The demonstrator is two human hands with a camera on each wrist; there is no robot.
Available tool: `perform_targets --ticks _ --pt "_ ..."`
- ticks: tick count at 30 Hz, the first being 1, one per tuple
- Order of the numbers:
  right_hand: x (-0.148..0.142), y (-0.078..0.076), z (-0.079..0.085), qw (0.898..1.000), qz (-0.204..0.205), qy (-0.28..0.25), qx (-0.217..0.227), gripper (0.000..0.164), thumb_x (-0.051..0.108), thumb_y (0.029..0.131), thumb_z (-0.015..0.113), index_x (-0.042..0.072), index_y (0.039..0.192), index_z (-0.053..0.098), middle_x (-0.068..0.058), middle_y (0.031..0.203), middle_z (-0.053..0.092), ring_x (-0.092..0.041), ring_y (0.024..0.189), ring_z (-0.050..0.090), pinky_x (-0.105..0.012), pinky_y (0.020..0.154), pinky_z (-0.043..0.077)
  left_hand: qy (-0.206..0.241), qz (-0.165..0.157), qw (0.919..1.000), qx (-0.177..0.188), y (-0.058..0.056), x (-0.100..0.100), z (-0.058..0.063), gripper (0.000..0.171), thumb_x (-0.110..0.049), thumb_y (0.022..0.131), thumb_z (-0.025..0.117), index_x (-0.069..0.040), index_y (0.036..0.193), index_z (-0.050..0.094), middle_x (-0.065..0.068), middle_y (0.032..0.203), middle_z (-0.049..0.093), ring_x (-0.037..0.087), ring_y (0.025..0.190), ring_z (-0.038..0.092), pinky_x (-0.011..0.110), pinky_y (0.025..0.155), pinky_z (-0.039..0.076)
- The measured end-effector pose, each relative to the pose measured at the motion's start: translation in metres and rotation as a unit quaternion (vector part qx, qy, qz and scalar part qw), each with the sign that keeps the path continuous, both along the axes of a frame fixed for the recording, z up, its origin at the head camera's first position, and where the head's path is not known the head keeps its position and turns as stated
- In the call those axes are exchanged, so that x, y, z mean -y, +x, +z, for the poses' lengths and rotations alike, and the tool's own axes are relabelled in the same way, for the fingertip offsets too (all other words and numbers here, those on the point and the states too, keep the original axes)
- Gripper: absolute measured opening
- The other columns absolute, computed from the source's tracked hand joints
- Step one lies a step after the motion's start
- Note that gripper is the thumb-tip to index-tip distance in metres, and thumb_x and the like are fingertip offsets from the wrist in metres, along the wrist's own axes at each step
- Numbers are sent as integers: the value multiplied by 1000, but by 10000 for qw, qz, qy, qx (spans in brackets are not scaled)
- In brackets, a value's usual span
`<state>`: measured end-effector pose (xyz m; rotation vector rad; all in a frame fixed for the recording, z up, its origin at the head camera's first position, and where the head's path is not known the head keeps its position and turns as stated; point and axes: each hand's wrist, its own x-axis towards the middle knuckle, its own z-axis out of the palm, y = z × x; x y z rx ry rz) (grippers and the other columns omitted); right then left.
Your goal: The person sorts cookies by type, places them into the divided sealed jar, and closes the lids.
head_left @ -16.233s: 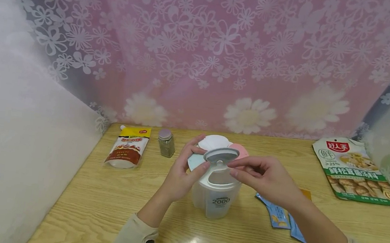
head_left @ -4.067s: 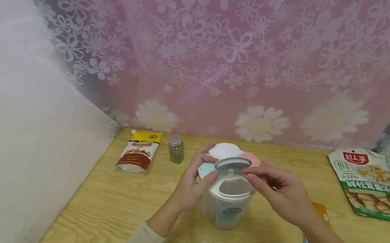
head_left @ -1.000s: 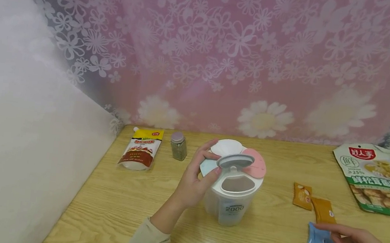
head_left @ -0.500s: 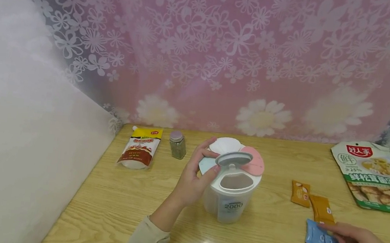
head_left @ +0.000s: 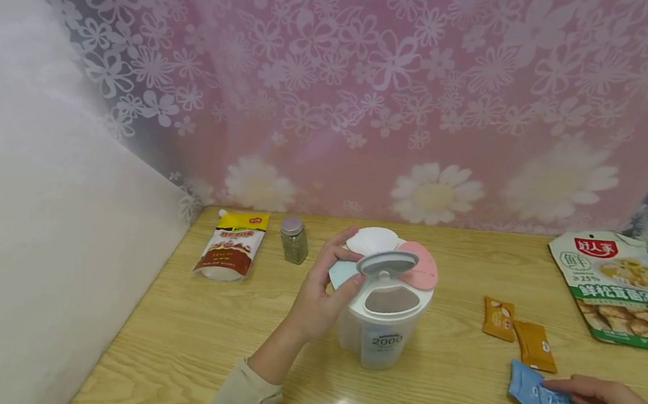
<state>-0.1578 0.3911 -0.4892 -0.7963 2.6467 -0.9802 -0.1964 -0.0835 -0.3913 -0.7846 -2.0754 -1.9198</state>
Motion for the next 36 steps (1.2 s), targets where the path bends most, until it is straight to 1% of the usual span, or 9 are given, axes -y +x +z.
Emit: perform_targets --ticks 6,12,16,20,22,26,30,33,36 --pt "1 3 2 9973 -452 548 195 35 24 86 78 5 114 69 15 72 41 0 59 31 -25 51 25 -18 18 10000 54 3 -1 -1 21 -19 96 57 -7 114 54 1 161 31 27 148 31 54 112 36" --pt "9 6 7 9948 -697 742 -19 32 26 85 79 9 111 71 14 76 47 2 63 33 -24 54 26 -5 121 9999 88 6 0 -3 21 -20 96 58 -8 113 55 -4 160 33 24 148 33 54 112 35" --pt "9 6 5 9969 -704 338 -62 29 18 85 79 12 112 71 22 88 55 7 71 39 -21 56 32 -25 93 9999 -55 5 0 -3 22 -23 97 57 -8 114 55 -4 159 34 23 147 33 55 112 35" --pt "6 5 4 9982 -370 -472 -47 33 2 84 77 10 114 68 32 108 59 21 95 51 -11 67 47 -69 64 9999 -98 3 0 -2 23 -24 98 56 -8 115 55 -6 159 33 22 148 32 55 112 35" --pt "6 4 7 9974 -227 -672 -129 36 -2 82 77 9 115 67 32 105 58 22 87 49 -7 75 48 -73 75 9999 -88 3 0 -2 23 -25 98 56 -8 115 55 -7 159 33 21 148 32 55 112 36" --pt "11 1 16 9960 -92 -795 -397 40 -5 79 78 10 115 66 15 74 44 0 54 24 -7 65 40 -80 102 9999 -78 3 0 -1 24 -25 98 56 -9 114 55 -7 159 33 21 148 32 54 112 36" --pt "16 -2 24 9927 69 -1116 -462 46 -10 77 76 9 117 65 10 76 52 -15 52 20 -17 58 31 -95 106 9999 -89 3 0 0 23 -24 98 56 -9 115 55 -3 160 33 23 149 31 55 112 35" --pt "21 -5 28 9878 249 -1417 -602 52 -17 74 74 5 120 64 15 106 67 -1 57 34 -9 64 34 -97 82 9999 -90 2 0 0 22 -22 98 56 -8 115 55 0 160 32 25 149 31 56 112 35" --pt "27 -7 32 9848 278 -1546 -742 55 -21 72 73 2 121 64 18 114 67 16 79 50 -4 69 40 -78 63 9999 -83 1 0 0 21 -18 97 56 -8 115 55 5 161 31 26 149 30 57 113 34"
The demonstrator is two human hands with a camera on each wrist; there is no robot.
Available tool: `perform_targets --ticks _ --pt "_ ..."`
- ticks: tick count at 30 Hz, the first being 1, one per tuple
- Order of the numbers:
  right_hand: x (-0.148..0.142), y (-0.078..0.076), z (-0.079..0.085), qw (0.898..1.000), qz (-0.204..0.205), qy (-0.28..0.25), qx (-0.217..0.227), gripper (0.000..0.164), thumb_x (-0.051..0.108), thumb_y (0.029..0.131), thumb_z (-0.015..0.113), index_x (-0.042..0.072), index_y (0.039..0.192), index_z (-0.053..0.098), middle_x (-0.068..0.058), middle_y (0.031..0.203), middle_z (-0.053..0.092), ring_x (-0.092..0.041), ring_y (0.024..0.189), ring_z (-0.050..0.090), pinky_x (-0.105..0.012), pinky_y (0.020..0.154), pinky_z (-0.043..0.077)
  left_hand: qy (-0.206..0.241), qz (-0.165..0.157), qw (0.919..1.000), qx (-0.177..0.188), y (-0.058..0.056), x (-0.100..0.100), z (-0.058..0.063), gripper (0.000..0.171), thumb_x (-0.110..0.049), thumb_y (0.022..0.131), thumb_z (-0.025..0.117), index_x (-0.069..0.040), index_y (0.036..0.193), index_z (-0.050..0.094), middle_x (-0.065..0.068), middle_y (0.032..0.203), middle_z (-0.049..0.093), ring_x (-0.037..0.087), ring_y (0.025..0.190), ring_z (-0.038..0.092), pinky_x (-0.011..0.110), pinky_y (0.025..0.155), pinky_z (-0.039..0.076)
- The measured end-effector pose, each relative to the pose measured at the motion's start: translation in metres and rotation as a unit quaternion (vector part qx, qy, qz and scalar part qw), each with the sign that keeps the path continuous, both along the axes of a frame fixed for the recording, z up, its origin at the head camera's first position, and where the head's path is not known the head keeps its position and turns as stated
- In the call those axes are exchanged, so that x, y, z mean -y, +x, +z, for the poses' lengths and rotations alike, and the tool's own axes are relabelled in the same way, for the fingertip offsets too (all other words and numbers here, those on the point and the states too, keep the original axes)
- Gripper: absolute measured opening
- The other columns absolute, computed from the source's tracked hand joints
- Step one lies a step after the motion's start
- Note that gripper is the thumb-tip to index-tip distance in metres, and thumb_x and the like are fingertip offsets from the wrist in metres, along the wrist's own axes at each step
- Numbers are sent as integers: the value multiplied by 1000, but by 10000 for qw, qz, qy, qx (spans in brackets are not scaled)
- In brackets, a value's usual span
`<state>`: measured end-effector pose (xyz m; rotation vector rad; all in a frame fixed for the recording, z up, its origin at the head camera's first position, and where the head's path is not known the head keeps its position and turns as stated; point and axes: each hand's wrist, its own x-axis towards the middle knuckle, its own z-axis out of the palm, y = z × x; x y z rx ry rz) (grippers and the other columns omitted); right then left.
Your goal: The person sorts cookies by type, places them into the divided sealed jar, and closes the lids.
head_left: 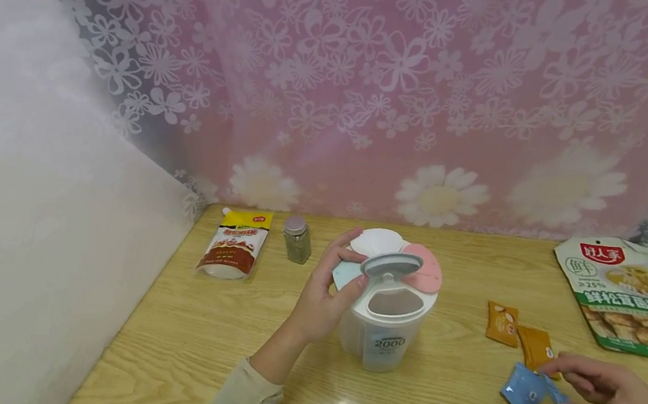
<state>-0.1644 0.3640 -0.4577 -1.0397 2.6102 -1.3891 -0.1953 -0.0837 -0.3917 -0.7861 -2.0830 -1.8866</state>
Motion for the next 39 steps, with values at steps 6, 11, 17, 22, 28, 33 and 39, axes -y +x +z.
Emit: perform_targets --ticks 6,11,17,22,28,33,39 --pt "16 -2 8 9981 345 -473 183 55 -25 75 65 2 123 61 1 74 35 -13 55 27 -27 47 27 -1 -37 10000 43 0 0 0 19 -16 97 56 -8 115 55 4 161 31 26 149 30 56 112 36" --pt "31 -10 13 9842 1101 -1252 604 59 -31 77 56 -2 128 56 -4 77 31 -16 55 25 -30 44 29 -6 -72 9999 157 1 1 1 20 -19 98 55 -9 115 54 0 162 29 25 149 30 52 110 39" --pt "45 -18 13 9511 1894 -2356 638 56 -35 79 47 -15 131 50 -5 81 32 -15 61 28 -29 45 29 -13 -117 9998 160 1 0 1 21 -20 98 55 -9 116 53 6 162 27 27 149 30 51 110 39" --pt "59 -21 17 9431 1921 -2676 451 46 -26 87 51 -15 131 51 -6 82 33 -17 67 33 -31 48 30 -9 -109 9999 134 1 0 2 21 -19 99 55 -8 117 53 4 162 28 26 149 31 52 110 40" --pt "81 -26 32 9261 2292 -2984 258 43 -21 90 52 -15 133 49 -7 82 33 -16 66 32 -30 48 29 -39 -84 9999 99 0 0 1 22 -20 99 55 -9 117 53 4 162 28 26 148 31 50 110 40" --pt "106 -27 47 9176 2500 -3091 59 45 -21 88 56 -16 132 50 -7 83 34 -15 66 32 -28 48 28 3 -107 9999 80 1 0 1 21 -19 99 55 -8 117 53 2 162 28 26 148 32 52 110 39" --pt "131 -25 63 9177 2343 -3203 -181 42 -17 90 58 -14 131 51 -7 84 35 -17 71 34 -29 50 29 -11 -80 9999 126 0 0 0 21 -21 98 56 -9 116 53 3 162 28 24 148 32 52 111 38"
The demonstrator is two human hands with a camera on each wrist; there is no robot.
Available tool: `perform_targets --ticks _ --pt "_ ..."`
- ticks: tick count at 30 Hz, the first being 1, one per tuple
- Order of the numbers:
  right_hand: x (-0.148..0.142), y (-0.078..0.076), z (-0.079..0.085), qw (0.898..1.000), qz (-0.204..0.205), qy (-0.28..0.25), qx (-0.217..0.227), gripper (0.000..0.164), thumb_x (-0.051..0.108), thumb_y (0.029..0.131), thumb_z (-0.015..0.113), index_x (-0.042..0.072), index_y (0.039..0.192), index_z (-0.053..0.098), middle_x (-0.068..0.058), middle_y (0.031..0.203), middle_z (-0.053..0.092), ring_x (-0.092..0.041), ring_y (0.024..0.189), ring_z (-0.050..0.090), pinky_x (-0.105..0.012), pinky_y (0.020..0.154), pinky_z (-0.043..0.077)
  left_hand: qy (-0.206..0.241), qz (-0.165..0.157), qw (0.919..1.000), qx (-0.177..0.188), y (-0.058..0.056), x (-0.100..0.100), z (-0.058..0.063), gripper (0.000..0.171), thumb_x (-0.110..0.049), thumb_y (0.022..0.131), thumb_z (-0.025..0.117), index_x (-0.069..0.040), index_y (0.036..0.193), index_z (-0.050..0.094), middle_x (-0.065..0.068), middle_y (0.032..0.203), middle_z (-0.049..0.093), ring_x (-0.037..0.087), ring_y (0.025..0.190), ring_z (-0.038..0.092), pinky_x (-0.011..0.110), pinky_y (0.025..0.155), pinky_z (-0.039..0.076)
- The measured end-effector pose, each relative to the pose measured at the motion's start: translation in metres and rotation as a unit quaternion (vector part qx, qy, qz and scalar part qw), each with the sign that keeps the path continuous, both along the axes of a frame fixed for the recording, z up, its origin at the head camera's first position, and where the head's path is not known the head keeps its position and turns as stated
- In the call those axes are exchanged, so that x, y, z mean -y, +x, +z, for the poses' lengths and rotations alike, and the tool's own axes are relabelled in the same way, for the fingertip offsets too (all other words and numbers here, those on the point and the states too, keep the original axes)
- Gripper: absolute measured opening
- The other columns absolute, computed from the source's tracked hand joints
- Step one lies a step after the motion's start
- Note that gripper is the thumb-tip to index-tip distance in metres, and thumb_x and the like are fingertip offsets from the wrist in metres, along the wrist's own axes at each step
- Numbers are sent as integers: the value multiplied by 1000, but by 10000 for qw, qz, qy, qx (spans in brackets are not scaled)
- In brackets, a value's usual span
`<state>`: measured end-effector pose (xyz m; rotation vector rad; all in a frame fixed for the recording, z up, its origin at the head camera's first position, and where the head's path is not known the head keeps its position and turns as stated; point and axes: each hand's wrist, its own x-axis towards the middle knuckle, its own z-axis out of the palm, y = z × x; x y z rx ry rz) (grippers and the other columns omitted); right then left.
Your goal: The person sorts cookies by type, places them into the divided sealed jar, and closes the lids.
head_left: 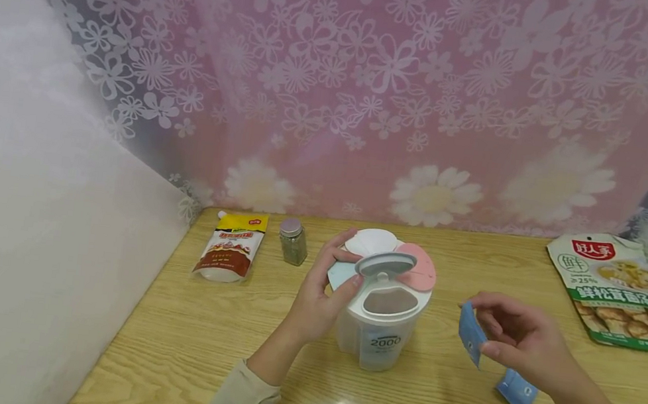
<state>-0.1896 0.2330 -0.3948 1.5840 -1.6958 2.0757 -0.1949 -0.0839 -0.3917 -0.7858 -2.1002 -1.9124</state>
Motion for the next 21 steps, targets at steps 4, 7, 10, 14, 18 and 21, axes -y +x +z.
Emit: perform_targets --ticks 4,7,10,14,18,21 --pt "14 1 9 9994 -237 -213 134 38 -12 92 59 -13 130 53 -8 84 37 -17 70 34 -29 49 27 6 23 10000 -35 0 0 -1 23 -23 99 56 -9 117 54 3 162 29 24 148 33 53 111 38" --pt "26 3 17 9980 -302 -379 397 35 -6 95 60 -11 129 55 -6 84 43 -18 67 36 -31 49 27 0 46 10000 -34 0 0 0 23 -24 99 56 -9 116 54 -1 161 30 24 148 33 53 111 37" --pt "40 7 28 9959 -391 -344 745 35 -2 96 61 -5 130 59 0 88 55 -15 66 41 -30 49 32 -11 43 10000 -53 -1 0 0 23 -23 99 55 -9 117 54 0 161 30 25 148 33 54 111 37" --pt "60 12 43 9935 -553 -122 986 36 -5 93 63 4 129 62 6 99 67 -9 71 55 -26 55 44 -17 32 10000 -81 -1 1 1 22 -21 99 56 -9 117 53 3 162 29 26 148 32 55 112 36" --pt "76 14 52 9911 -1003 177 854 39 -11 89 64 7 123 65 6 91 63 -11 65 53 -27 52 42 -6 20 10000 -72 0 0 2 22 -21 98 56 -9 117 54 3 162 28 27 149 30 55 112 36" --pt "84 14 53 9849 -1469 404 818 39 -14 87 65 8 119 65 5 84 58 -14 59 46 -30 48 37 -15 26 10000 -27 1 0 2 22 -22 98 57 -9 116 54 1 162 29 26 149 30 54 111 37"
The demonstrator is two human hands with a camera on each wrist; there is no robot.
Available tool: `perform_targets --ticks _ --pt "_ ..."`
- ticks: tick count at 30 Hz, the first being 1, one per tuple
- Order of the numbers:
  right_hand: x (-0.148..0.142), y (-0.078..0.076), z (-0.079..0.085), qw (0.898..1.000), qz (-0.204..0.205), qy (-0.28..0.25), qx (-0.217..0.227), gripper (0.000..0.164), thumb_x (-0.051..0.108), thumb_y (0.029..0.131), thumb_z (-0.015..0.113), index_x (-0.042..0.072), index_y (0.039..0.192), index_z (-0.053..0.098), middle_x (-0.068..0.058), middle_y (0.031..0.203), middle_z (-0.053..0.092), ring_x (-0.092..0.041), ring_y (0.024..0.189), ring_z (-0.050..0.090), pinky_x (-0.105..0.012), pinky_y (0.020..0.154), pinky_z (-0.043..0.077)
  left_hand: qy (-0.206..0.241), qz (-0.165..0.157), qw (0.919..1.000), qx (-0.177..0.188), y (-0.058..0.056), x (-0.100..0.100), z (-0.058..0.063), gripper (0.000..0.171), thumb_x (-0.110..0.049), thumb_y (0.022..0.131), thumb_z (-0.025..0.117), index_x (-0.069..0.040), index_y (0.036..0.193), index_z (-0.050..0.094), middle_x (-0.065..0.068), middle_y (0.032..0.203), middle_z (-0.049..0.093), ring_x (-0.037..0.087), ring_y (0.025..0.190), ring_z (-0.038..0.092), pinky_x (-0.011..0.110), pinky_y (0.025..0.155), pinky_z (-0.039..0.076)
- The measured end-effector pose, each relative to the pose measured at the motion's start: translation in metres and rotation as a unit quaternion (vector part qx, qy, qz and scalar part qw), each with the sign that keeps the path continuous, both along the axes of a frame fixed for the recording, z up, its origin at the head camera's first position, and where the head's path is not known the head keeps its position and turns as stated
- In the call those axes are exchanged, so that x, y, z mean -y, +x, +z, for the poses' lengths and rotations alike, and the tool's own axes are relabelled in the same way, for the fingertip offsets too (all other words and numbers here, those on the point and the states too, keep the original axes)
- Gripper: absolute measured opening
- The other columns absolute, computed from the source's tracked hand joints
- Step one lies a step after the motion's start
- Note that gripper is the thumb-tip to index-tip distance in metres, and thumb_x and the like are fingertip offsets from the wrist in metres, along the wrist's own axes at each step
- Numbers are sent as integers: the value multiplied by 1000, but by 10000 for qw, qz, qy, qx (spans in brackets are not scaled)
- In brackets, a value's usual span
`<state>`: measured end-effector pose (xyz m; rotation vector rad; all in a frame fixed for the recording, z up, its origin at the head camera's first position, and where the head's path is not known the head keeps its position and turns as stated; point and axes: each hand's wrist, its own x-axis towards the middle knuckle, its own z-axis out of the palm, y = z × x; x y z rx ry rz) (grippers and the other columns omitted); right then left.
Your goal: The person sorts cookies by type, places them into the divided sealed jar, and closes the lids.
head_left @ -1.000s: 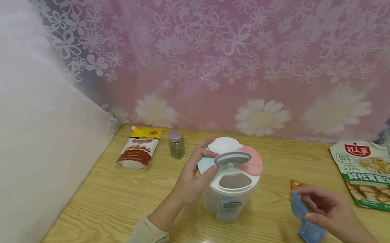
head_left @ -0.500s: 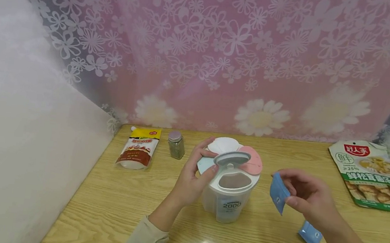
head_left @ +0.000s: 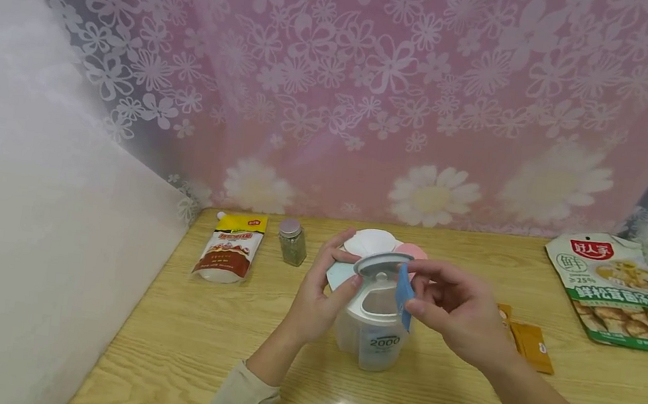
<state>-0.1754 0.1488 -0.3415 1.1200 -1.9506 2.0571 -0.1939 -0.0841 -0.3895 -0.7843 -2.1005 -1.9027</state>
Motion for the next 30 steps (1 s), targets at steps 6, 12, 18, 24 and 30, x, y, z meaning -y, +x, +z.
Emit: perform_targets --ticks 6,12,18,24,30 --pt "9 0 -1 9988 -458 -67 186 36 -16 84 66 -3 117 64 4 86 64 -11 53 44 -31 40 29 28 91 9999 67 2 1 -1 21 -19 97 58 -9 115 54 -3 161 30 24 148 33 53 112 37" --pt "10 1 0 9979 -609 -144 175 38 -17 83 66 3 116 65 5 88 65 -11 50 42 -31 39 28 43 96 9999 51 1 2 -2 21 -18 97 58 -9 116 53 -2 161 30 22 148 33 50 111 38" --pt "14 1 2 9967 -696 -317 259 39 -16 84 66 7 115 64 4 89 64 -11 48 43 -29 41 32 73 92 9999 116 1 1 -2 21 -17 97 58 -9 116 53 -6 160 31 22 148 34 49 112 38" --pt "18 6 -1 9939 -1063 -119 265 38 -17 81 68 0 114 58 3 87 63 -12 44 36 -28 40 34 19 79 9999 94 1 0 -2 21 -18 97 57 -9 116 53 3 162 29 22 147 35 46 110 41" --pt "21 10 1 9872 -1586 133 64 41 -17 78 72 -4 112 54 0 87 60 -13 43 28 -30 37 25 8 26 10000 76 0 -1 0 22 -19 98 57 -9 117 53 2 162 29 23 147 34 46 110 41"
